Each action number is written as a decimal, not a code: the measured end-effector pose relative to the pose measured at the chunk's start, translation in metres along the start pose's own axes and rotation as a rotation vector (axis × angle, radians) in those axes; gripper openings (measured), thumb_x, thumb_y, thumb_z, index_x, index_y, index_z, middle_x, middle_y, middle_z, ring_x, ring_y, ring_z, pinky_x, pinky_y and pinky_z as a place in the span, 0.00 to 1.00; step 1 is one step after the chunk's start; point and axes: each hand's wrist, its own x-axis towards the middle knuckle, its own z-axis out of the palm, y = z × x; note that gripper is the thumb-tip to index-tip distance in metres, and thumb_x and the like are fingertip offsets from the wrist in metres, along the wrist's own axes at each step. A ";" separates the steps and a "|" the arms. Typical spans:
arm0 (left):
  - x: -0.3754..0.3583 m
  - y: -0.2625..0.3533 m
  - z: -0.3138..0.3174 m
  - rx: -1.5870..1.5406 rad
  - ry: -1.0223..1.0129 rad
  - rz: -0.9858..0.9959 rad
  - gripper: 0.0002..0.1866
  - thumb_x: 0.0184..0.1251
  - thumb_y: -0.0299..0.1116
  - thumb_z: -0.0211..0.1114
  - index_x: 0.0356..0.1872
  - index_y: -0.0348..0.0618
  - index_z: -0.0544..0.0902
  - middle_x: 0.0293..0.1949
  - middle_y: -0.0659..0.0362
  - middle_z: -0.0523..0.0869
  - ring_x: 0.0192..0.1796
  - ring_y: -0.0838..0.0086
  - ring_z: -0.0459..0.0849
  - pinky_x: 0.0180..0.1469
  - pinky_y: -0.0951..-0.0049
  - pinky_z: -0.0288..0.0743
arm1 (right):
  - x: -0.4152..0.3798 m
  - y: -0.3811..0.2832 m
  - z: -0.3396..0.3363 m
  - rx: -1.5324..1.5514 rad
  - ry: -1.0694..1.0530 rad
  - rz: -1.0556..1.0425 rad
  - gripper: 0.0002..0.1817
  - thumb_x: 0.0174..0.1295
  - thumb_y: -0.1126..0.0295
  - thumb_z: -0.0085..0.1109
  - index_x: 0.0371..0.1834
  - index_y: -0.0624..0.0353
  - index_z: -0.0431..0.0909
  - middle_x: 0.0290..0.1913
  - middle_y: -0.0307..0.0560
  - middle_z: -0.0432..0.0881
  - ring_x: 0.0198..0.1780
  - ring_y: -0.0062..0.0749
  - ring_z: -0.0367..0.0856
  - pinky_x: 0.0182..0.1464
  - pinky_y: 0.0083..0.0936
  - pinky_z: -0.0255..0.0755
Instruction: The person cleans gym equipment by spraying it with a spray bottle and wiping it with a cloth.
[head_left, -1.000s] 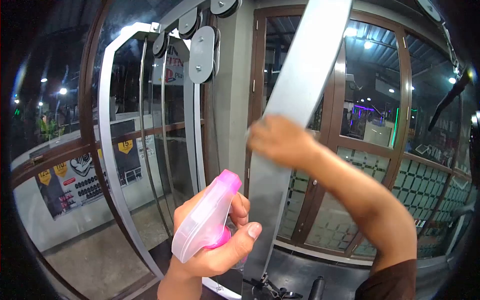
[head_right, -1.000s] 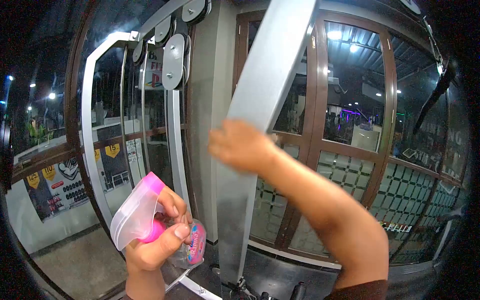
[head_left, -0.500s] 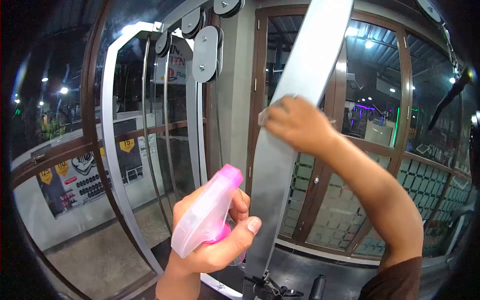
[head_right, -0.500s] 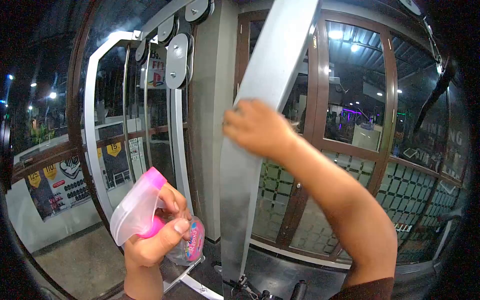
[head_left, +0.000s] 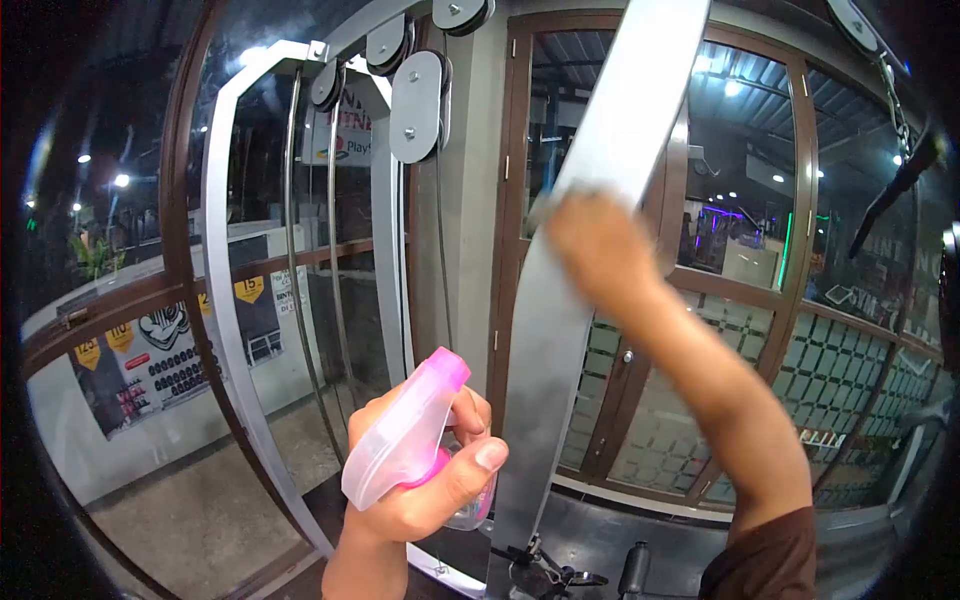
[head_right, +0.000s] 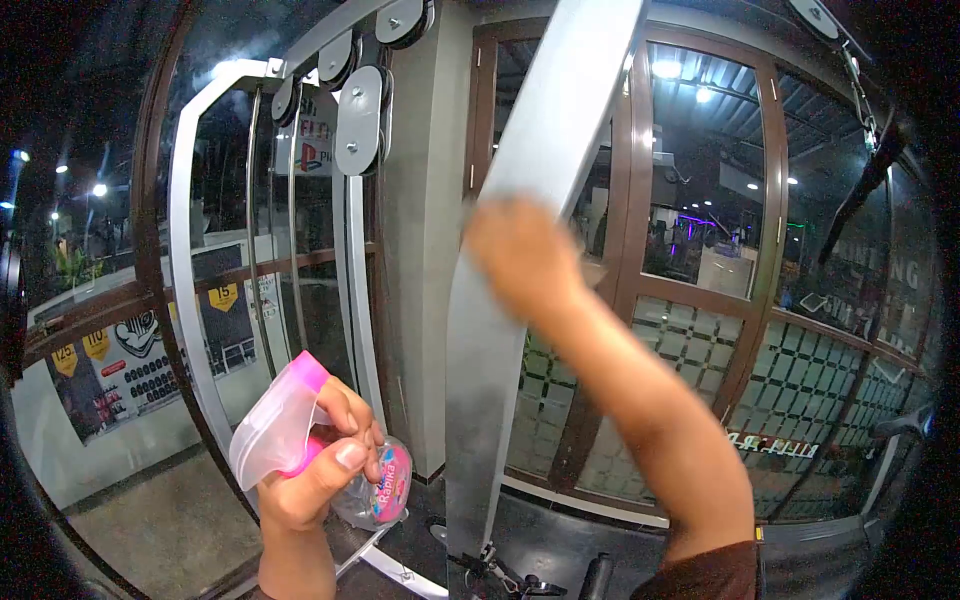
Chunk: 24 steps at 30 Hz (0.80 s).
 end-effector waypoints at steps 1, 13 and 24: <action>-0.002 0.002 -0.001 -0.019 0.006 -0.002 0.14 0.56 0.30 0.76 0.33 0.33 0.79 0.27 0.55 0.81 0.29 0.75 0.79 0.32 0.75 0.72 | -0.025 -0.049 0.001 -0.085 -0.226 0.016 0.07 0.54 0.70 0.58 0.36 0.53 0.80 0.38 0.40 0.77 0.43 0.39 0.78 0.41 0.36 0.77; -0.035 0.006 -0.026 -0.005 0.043 -0.063 0.12 0.56 0.26 0.74 0.31 0.32 0.78 0.26 0.53 0.81 0.27 0.72 0.82 0.30 0.73 0.74 | 0.059 0.079 -0.033 -0.195 0.210 0.189 0.11 0.55 0.73 0.59 0.41 0.50 0.83 0.39 0.43 0.81 0.40 0.41 0.81 0.44 0.40 0.75; -0.067 0.010 -0.046 0.066 0.078 -0.158 0.12 0.57 0.27 0.74 0.31 0.31 0.79 0.27 0.53 0.82 0.29 0.72 0.82 0.33 0.74 0.75 | -0.206 -0.227 0.037 0.543 -0.263 -0.487 0.10 0.56 0.62 0.59 0.36 0.52 0.84 0.42 0.41 0.82 0.48 0.40 0.80 0.48 0.37 0.75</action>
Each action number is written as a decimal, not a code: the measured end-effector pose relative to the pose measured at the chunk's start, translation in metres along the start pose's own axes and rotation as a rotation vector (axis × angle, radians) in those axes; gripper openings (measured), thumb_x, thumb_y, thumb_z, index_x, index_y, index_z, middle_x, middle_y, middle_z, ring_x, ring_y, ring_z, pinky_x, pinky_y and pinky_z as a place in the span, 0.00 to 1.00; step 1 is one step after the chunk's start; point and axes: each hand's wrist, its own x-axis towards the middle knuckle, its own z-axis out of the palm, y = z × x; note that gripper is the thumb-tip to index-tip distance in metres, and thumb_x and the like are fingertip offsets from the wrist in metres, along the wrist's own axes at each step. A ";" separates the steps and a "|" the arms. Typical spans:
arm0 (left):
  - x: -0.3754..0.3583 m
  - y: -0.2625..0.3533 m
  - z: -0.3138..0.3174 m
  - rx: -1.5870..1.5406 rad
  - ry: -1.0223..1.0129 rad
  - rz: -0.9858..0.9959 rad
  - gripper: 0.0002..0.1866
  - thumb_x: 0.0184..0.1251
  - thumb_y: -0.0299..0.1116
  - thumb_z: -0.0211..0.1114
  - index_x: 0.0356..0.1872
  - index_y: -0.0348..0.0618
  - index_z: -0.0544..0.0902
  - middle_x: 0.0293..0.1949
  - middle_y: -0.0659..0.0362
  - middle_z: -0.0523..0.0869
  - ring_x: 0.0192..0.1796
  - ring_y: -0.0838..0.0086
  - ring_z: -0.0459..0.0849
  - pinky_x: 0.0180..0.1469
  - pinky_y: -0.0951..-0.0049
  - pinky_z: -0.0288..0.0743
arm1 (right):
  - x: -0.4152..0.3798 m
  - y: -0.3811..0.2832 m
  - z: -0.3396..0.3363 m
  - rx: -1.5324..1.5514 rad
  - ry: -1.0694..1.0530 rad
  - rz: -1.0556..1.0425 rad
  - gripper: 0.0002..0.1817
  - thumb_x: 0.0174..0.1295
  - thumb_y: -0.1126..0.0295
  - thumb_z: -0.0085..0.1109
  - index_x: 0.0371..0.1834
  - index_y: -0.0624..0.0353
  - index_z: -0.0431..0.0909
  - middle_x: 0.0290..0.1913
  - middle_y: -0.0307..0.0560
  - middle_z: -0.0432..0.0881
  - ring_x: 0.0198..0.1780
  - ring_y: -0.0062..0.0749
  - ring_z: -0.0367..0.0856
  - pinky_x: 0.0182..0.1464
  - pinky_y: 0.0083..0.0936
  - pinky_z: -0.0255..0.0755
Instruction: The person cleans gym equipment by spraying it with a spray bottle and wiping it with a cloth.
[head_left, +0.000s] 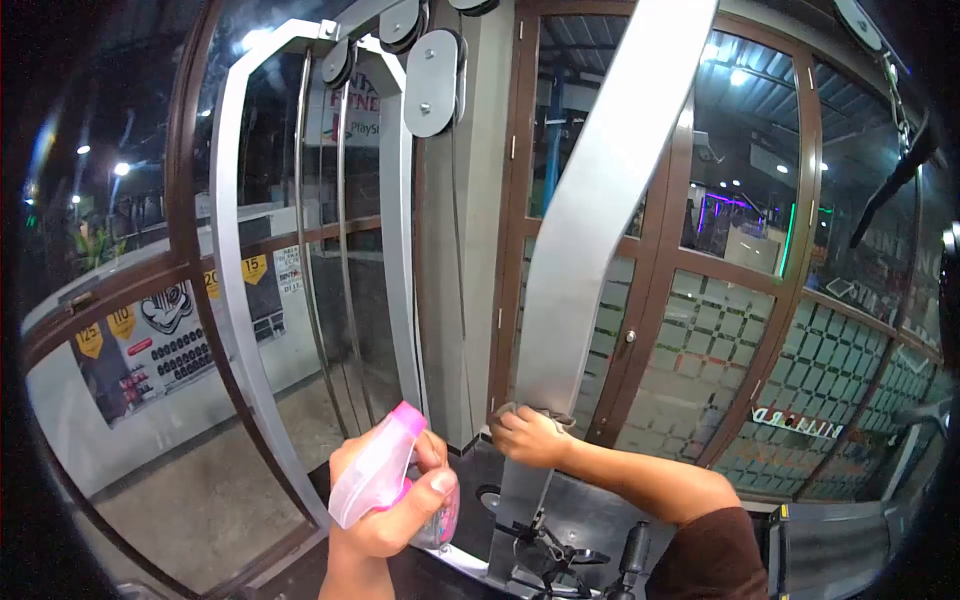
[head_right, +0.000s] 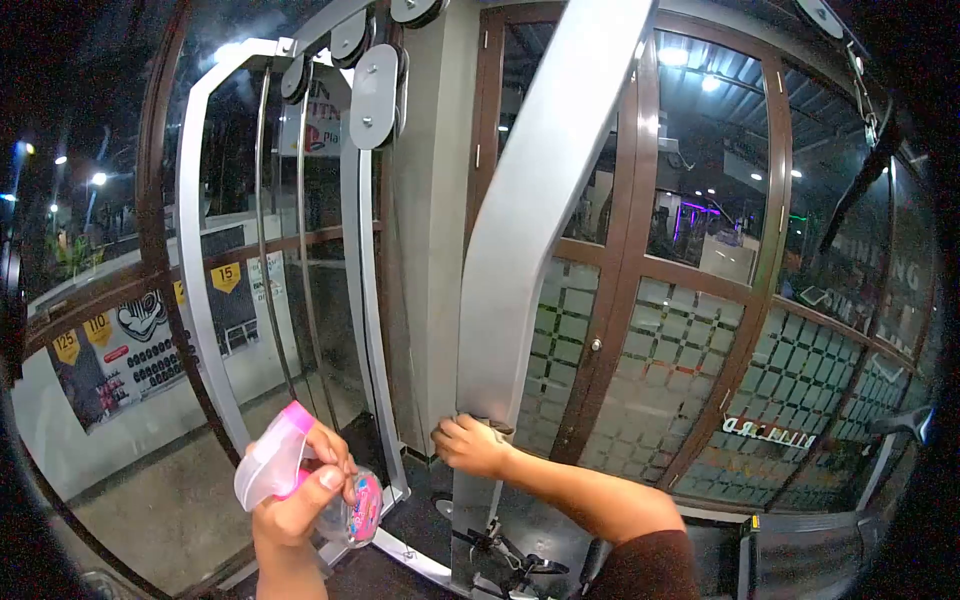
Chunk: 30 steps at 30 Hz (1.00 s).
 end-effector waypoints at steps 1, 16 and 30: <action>-0.002 0.003 -0.004 0.044 -0.023 -0.024 0.11 0.58 0.27 0.73 0.31 0.31 0.79 0.27 0.53 0.82 0.29 0.72 0.82 0.33 0.74 0.74 | 0.003 0.015 -0.016 -0.009 0.018 0.018 0.10 0.56 0.62 0.60 0.36 0.53 0.84 0.43 0.42 0.82 0.49 0.40 0.80 0.47 0.37 0.76; 0.016 -0.060 0.028 0.056 -0.014 -0.149 0.10 0.60 0.28 0.75 0.30 0.37 0.80 0.25 0.62 0.82 0.25 0.79 0.78 0.30 0.76 0.72 | 0.050 0.235 -0.210 -0.667 0.317 0.494 0.13 0.51 0.75 0.58 0.41 0.55 0.81 0.42 0.45 0.80 0.41 0.42 0.78 0.38 0.39 0.74; 0.008 -0.075 0.021 -0.002 0.118 -0.110 0.10 0.56 0.25 0.73 0.32 0.31 0.79 0.28 0.53 0.82 0.31 0.72 0.81 0.36 0.74 0.75 | 0.045 0.202 -0.141 -0.740 0.304 0.104 0.16 0.55 0.68 0.56 0.46 0.62 0.80 0.42 0.50 0.80 0.47 0.48 0.80 0.43 0.42 0.77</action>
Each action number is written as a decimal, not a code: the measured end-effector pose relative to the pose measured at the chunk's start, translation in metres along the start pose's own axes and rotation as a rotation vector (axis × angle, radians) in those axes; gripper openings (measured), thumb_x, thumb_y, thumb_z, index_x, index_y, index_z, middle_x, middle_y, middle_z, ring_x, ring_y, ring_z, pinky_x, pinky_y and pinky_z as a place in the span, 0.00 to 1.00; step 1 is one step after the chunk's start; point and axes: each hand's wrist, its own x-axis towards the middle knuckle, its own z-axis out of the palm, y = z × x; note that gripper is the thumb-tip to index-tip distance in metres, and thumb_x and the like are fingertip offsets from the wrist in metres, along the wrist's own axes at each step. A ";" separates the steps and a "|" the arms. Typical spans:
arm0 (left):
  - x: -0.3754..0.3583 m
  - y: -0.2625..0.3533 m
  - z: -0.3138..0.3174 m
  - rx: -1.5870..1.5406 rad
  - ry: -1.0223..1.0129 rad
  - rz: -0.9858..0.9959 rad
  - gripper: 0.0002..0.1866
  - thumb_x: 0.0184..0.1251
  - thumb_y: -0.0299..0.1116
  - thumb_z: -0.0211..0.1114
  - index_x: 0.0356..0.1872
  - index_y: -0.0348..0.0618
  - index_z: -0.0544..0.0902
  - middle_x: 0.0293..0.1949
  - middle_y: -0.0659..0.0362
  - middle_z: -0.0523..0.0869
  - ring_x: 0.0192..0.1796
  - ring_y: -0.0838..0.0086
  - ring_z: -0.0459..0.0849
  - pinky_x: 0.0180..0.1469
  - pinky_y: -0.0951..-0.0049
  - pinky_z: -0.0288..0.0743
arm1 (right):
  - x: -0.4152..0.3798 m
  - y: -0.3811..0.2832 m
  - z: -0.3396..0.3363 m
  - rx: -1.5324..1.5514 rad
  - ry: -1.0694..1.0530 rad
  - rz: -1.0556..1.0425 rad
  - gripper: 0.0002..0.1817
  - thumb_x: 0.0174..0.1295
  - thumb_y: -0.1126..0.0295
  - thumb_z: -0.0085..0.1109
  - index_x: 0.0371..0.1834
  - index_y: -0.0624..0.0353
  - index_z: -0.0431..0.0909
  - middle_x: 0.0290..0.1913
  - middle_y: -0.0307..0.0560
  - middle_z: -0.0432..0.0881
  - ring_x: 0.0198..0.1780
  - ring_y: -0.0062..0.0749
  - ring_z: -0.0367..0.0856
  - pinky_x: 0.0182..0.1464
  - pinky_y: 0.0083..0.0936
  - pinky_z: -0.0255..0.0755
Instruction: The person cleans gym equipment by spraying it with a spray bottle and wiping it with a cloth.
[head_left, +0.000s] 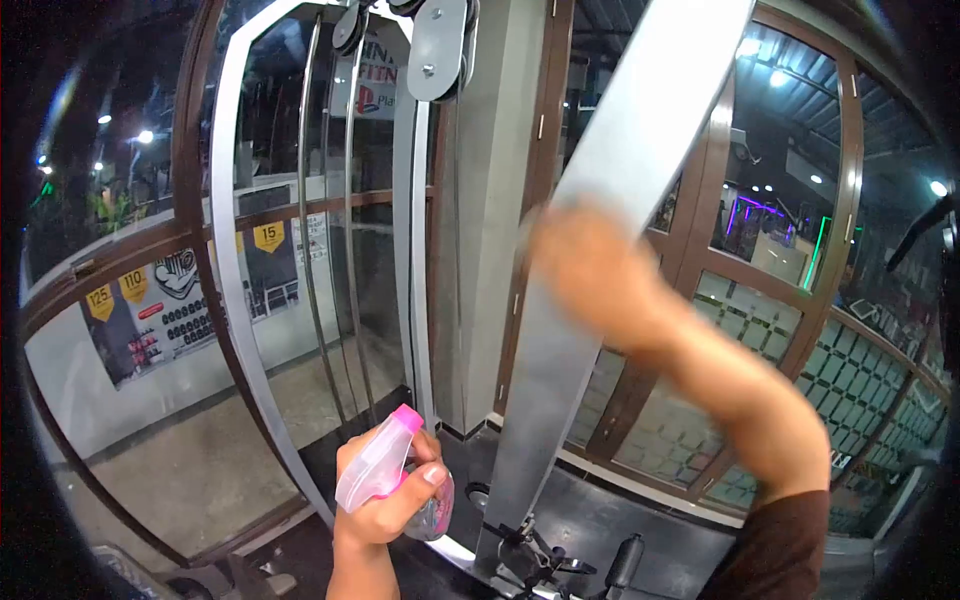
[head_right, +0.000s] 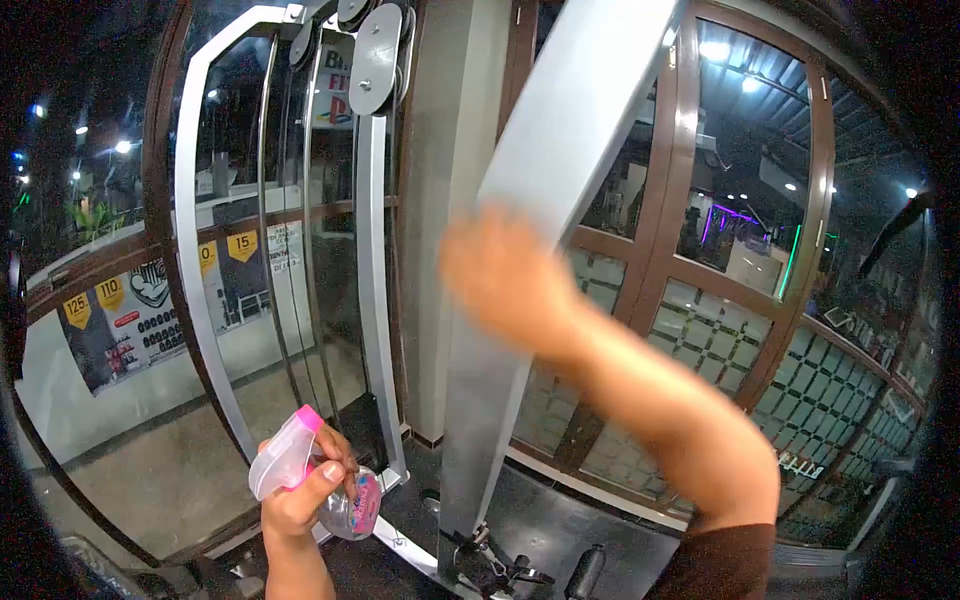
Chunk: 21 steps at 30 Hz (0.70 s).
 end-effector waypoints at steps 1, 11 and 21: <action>0.003 -0.002 -0.001 0.004 0.010 0.000 0.10 0.56 0.25 0.73 0.32 0.31 0.79 0.29 0.53 0.82 0.31 0.72 0.81 0.36 0.74 0.75 | 0.023 0.056 0.010 0.090 -0.145 0.187 0.15 0.56 0.69 0.56 0.47 0.59 0.82 0.43 0.48 0.80 0.46 0.48 0.80 0.44 0.45 0.78; 0.020 0.010 -0.017 -0.037 -0.069 -0.019 0.11 0.56 0.26 0.74 0.34 0.32 0.79 0.30 0.53 0.83 0.31 0.73 0.82 0.36 0.74 0.76 | 0.011 -0.044 -0.007 -0.140 -0.089 0.238 0.09 0.48 0.69 0.59 0.33 0.56 0.79 0.31 0.45 0.78 0.36 0.38 0.79 0.36 0.34 0.76; 0.023 0.033 -0.042 -0.056 -0.161 -0.060 0.10 0.57 0.23 0.72 0.33 0.32 0.79 0.28 0.53 0.82 0.30 0.72 0.82 0.35 0.74 0.76 | 0.005 -0.034 -0.030 0.261 -0.344 0.093 0.08 0.52 0.67 0.60 0.35 0.52 0.80 0.33 0.39 0.75 0.37 0.39 0.78 0.32 0.34 0.77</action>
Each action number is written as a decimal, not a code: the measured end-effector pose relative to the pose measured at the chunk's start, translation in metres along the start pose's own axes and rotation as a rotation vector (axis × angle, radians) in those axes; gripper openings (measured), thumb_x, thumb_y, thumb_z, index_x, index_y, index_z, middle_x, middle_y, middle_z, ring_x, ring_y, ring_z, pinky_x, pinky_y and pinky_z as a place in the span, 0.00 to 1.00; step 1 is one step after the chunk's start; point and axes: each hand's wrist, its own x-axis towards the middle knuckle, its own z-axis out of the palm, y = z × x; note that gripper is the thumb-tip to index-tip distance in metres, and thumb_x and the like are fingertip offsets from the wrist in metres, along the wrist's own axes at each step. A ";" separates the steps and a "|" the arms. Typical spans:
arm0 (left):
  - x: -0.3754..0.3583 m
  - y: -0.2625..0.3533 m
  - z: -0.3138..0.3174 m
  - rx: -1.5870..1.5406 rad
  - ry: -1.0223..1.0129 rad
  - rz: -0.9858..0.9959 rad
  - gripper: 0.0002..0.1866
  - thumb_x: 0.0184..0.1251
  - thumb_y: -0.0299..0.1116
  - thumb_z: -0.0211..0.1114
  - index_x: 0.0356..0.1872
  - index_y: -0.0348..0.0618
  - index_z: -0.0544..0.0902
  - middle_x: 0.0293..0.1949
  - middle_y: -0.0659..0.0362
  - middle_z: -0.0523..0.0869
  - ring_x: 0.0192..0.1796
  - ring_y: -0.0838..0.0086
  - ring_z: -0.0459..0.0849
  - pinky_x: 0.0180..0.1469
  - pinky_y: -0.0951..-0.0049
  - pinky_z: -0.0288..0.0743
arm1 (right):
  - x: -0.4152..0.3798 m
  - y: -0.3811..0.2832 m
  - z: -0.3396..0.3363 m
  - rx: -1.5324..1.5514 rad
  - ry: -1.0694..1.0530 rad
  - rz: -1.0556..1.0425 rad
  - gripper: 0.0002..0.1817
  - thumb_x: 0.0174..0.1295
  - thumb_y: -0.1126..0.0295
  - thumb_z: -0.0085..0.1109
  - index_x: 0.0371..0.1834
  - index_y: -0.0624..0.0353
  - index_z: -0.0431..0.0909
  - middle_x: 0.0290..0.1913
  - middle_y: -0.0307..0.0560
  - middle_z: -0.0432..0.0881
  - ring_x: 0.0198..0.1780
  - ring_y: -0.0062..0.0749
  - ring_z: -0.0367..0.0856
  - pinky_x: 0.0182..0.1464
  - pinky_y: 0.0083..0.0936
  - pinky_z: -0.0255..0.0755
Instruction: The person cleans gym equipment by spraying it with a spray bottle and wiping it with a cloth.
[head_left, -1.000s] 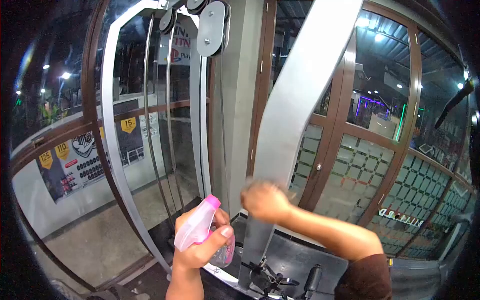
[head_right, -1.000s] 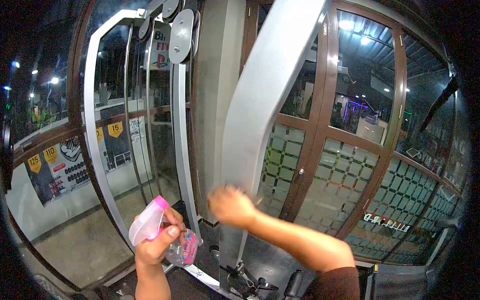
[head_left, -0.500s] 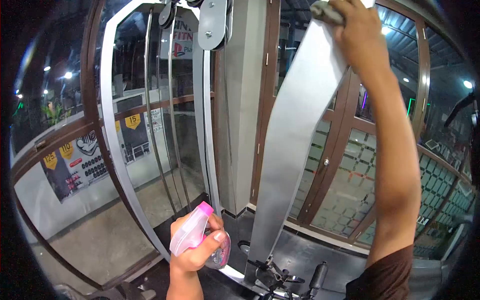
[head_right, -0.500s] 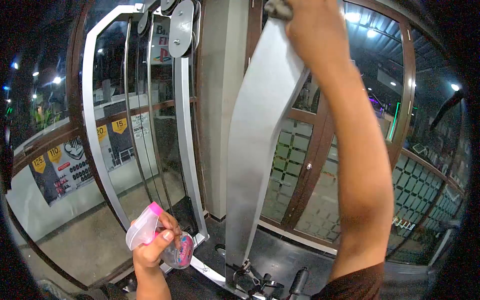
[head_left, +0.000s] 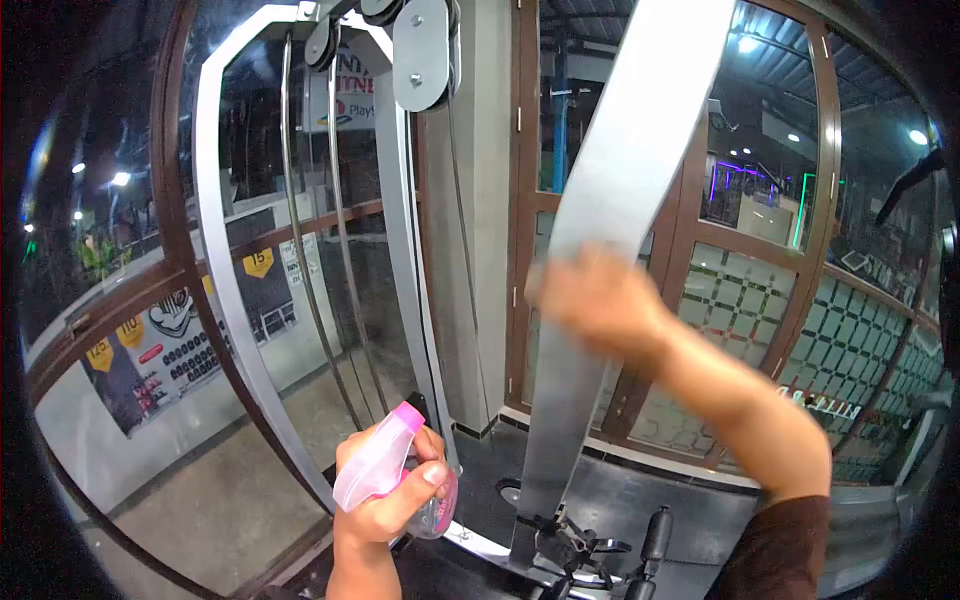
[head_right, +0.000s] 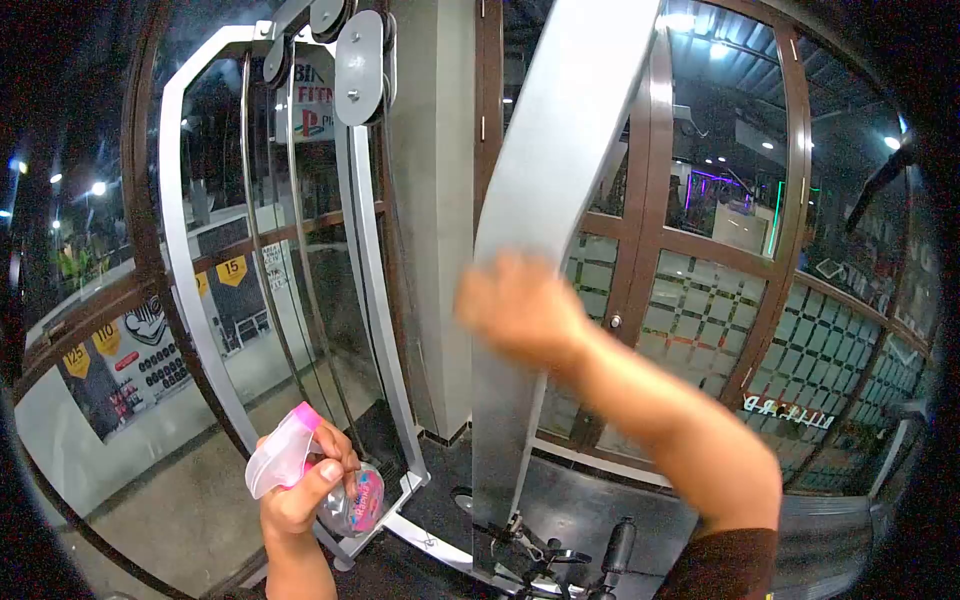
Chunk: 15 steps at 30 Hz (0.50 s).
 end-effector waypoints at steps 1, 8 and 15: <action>0.000 0.000 0.001 0.009 -0.002 -0.007 0.09 0.57 0.24 0.72 0.33 0.32 0.79 0.28 0.53 0.82 0.31 0.72 0.82 0.35 0.74 0.76 | 0.020 0.039 -0.015 -0.296 -0.022 0.132 0.08 0.54 0.68 0.60 0.37 0.51 0.81 0.36 0.41 0.78 0.39 0.41 0.80 0.35 0.34 0.79; 0.004 -0.011 -0.002 0.039 -0.043 0.011 0.10 0.55 0.25 0.73 0.33 0.32 0.80 0.29 0.52 0.83 0.31 0.71 0.82 0.35 0.73 0.76 | 0.057 0.176 -0.058 -0.329 0.459 0.477 0.27 0.59 0.60 0.69 0.63 0.49 0.78 0.58 0.49 0.80 0.49 0.52 0.78 0.53 0.45 0.78; 0.002 0.001 -0.004 0.030 -0.050 0.051 0.11 0.54 0.27 0.73 0.31 0.31 0.80 0.28 0.51 0.83 0.29 0.70 0.83 0.34 0.72 0.76 | -0.013 -0.057 0.010 -0.007 -0.092 0.077 0.15 0.58 0.64 0.58 0.48 0.53 0.80 0.43 0.44 0.78 0.43 0.38 0.78 0.38 0.37 0.76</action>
